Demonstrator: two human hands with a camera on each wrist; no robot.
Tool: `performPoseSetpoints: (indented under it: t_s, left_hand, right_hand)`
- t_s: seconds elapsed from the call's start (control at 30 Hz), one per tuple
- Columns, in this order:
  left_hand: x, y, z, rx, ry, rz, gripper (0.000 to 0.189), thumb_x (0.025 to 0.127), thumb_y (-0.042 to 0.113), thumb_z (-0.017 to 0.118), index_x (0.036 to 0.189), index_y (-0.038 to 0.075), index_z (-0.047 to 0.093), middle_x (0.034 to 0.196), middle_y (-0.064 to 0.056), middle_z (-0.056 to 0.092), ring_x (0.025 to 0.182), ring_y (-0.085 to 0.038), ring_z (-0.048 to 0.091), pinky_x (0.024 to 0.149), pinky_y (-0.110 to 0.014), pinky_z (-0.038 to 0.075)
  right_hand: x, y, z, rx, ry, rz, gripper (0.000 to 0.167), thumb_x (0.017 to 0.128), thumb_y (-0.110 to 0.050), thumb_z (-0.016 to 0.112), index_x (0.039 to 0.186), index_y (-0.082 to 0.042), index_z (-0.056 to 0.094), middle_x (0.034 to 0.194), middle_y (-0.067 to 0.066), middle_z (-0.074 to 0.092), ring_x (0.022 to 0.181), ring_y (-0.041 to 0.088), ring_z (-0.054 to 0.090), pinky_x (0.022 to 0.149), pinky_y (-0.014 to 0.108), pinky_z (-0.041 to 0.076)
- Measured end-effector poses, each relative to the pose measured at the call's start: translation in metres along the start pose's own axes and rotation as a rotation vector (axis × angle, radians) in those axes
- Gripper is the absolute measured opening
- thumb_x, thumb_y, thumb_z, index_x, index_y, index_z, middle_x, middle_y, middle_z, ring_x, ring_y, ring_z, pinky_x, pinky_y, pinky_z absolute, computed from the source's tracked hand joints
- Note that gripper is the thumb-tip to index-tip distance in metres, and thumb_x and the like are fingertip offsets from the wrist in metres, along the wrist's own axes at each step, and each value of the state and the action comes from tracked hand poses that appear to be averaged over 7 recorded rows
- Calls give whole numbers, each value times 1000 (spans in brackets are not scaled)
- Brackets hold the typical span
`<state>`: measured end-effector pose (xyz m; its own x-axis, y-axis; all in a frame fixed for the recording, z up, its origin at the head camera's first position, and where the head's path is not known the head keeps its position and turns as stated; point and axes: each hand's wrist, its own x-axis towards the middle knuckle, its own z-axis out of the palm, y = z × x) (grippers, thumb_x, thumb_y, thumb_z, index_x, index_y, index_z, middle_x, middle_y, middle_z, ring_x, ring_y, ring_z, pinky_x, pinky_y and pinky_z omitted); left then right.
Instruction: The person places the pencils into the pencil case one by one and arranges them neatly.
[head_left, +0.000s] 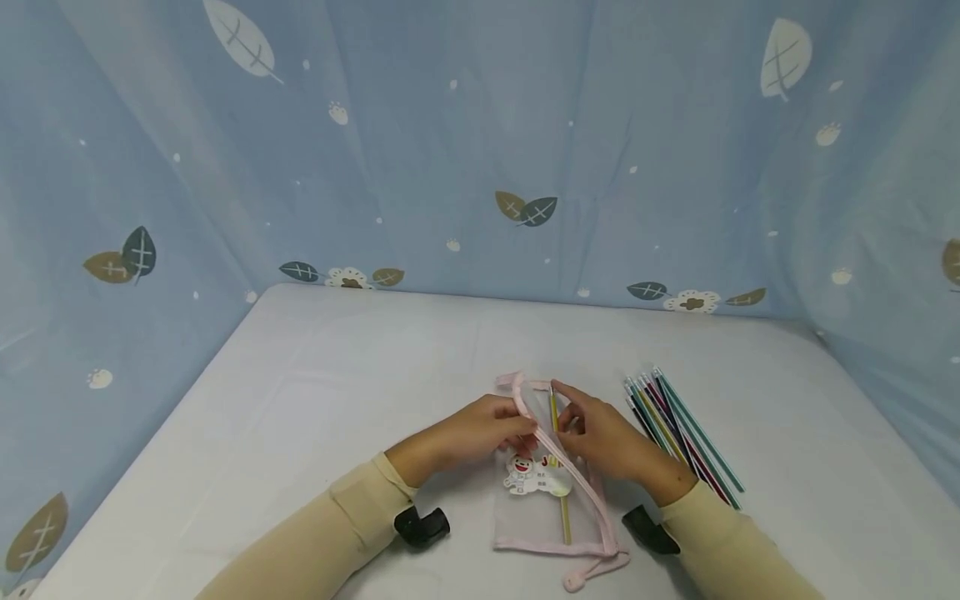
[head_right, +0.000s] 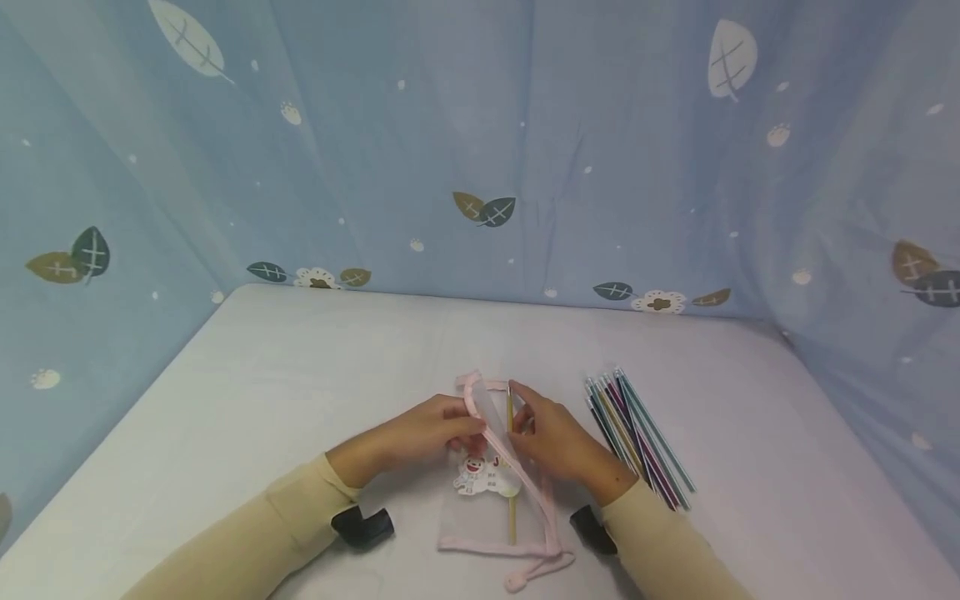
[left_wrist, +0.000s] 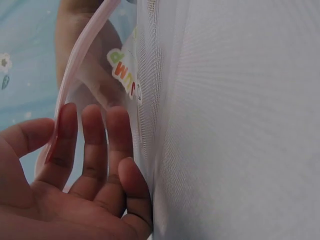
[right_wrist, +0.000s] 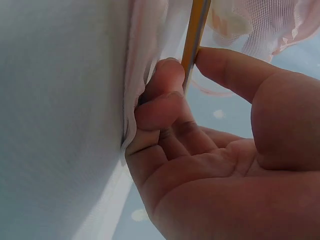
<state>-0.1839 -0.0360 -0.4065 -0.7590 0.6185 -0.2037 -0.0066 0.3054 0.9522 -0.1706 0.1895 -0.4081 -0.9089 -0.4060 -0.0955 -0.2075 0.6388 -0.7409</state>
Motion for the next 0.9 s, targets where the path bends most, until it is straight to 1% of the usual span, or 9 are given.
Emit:
performPoseSetpoints:
  t_s: [0.17,0.33,0.47,0.67,0.9]
  left_hand:
    - [1,-1,0,-8,-22,1,28,100,25,56,107,1,70,97,-14,76,84,-10,69,76,-26,49]
    - [3,-4,0,-18,-21,14,28,101,25,57,107,1,70,97,-13,76,84,-9,69,78,-25,50]
    - [4,-8,-1,-30,-32,19,29,101,23,56,105,-2,70,95,-13,76,83,-8,68,78,-24,50]
    - [4,-8,-2,-12,-17,44,28,101,21,55,101,-2,71,93,-12,76,80,-7,66,75,-24,49]
    - [5,-10,-2,-17,-30,38,29,100,22,56,104,-3,70,96,-17,75,81,-8,66,75,-24,49]
  right_hand:
    - [0,0,1,-2,-11,-13,71,94,-6,66,154,2,30,98,7,63,80,14,57,64,24,50]
    - [2,1,1,-12,9,2,70,93,-6,67,154,-2,32,96,5,62,80,15,57,65,25,51]
    - [3,3,2,-3,0,4,70,93,-6,66,154,-2,32,97,6,62,79,15,57,63,26,51]
    - [4,1,1,-8,13,18,70,91,-5,67,153,-5,34,96,5,62,79,16,56,62,28,50]
    - [4,3,1,17,5,15,71,91,-4,67,153,-1,33,95,6,61,74,15,55,59,27,50]
